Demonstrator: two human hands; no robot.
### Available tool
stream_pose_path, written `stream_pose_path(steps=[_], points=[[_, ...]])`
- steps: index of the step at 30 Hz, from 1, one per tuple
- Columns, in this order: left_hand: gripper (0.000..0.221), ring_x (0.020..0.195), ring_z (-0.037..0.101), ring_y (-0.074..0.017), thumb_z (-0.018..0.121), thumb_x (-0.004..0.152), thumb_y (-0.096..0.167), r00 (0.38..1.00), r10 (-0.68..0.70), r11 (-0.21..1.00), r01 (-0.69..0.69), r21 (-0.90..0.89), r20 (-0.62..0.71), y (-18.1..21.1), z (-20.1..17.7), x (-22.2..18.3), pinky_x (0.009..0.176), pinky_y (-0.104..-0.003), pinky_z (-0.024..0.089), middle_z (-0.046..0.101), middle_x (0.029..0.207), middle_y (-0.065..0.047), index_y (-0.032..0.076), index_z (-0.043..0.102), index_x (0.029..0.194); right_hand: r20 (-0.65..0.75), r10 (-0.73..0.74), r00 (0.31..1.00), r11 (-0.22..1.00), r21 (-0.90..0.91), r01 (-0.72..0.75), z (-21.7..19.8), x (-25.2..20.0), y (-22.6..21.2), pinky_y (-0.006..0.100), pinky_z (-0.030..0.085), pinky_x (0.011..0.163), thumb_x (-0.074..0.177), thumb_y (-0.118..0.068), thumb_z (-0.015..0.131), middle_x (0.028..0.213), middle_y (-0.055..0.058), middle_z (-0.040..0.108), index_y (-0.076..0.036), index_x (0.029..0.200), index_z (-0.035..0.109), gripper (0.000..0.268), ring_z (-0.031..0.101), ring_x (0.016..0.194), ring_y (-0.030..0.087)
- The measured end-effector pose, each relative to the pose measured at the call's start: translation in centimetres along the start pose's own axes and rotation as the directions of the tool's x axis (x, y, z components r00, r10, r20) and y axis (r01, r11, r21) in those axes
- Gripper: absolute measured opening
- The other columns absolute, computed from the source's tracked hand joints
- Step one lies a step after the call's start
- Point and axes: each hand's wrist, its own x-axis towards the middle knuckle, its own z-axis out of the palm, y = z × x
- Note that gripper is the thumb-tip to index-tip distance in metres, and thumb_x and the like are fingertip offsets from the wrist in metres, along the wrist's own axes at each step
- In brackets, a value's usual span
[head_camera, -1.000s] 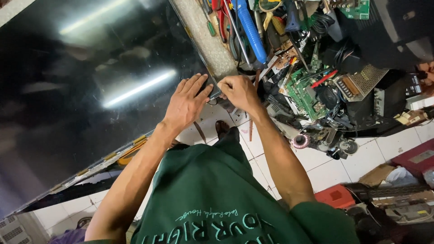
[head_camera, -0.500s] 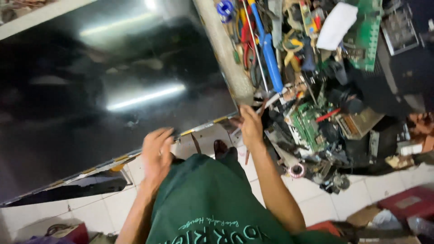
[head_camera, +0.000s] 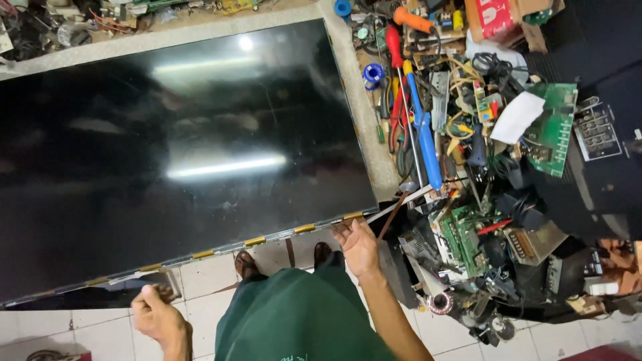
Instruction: Carefully checking the edges and cables of a television LCD panel before lifting it out of the chassis.
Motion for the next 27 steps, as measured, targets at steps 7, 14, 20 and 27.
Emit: stream_pose_path(steps=[7,14,20,27], points=[[0.009,0.1,0.061,-0.0366,0.06,0.114,-0.003,0.54,0.798,0.54,-0.838,0.078,0.27,7.1,5.3,0.7,0.09,-0.044,0.047,0.066,0.108,-0.022,-0.008,0.067,0.11,-0.144,-0.018,0.989,0.999,0.027,0.022,0.6,-0.5,-0.3,0.045,0.056,0.085,0.096,-0.021,0.067,0.098,0.012,0.069,-0.014,0.098,0.061,0.01,0.068,0.092,0.029],[0.034,0.127,0.058,-0.0358,0.058,0.105,0.025,0.261,0.684,0.461,-0.878,-0.126,0.682,14.2,24.7,5.1,0.107,-0.046,0.044,0.065,0.134,-0.017,0.004,0.066,0.131,-0.21,-0.111,0.971,0.994,-0.009,0.112,1.4,-0.2,0.3,0.04,0.054,0.079,0.094,-0.016,0.068,0.101,0.01,0.072,-0.016,0.105,0.059,0.014,0.067,0.086,0.024],[0.041,0.132,0.051,-0.0483,0.062,0.103,0.026,-0.142,0.693,0.185,-0.912,-0.365,0.707,16.1,45.8,8.4,0.11,-0.056,0.04,0.058,0.139,-0.03,-0.007,0.06,0.127,-0.332,-0.158,0.93,0.987,-0.017,0.162,2.2,-0.1,1.6,0.042,0.053,0.088,0.099,-0.014,0.061,0.111,0.015,0.071,-0.013,0.119,0.061,0.02,0.068,0.101,0.03],[0.037,0.127,0.044,-0.0445,0.051,0.105,0.023,-0.209,0.558,0.1,-0.944,-0.315,0.803,18.0,58.9,7.5,0.104,-0.054,0.037,0.049,0.139,-0.025,-0.005,0.052,0.129,-0.451,-0.204,0.869,0.978,-0.063,0.197,0.7,0.6,1.1,0.048,0.055,0.067,0.099,-0.025,0.062,0.105,0.013,0.072,-0.016,0.105,0.066,0.011,0.067,0.093,0.031]])
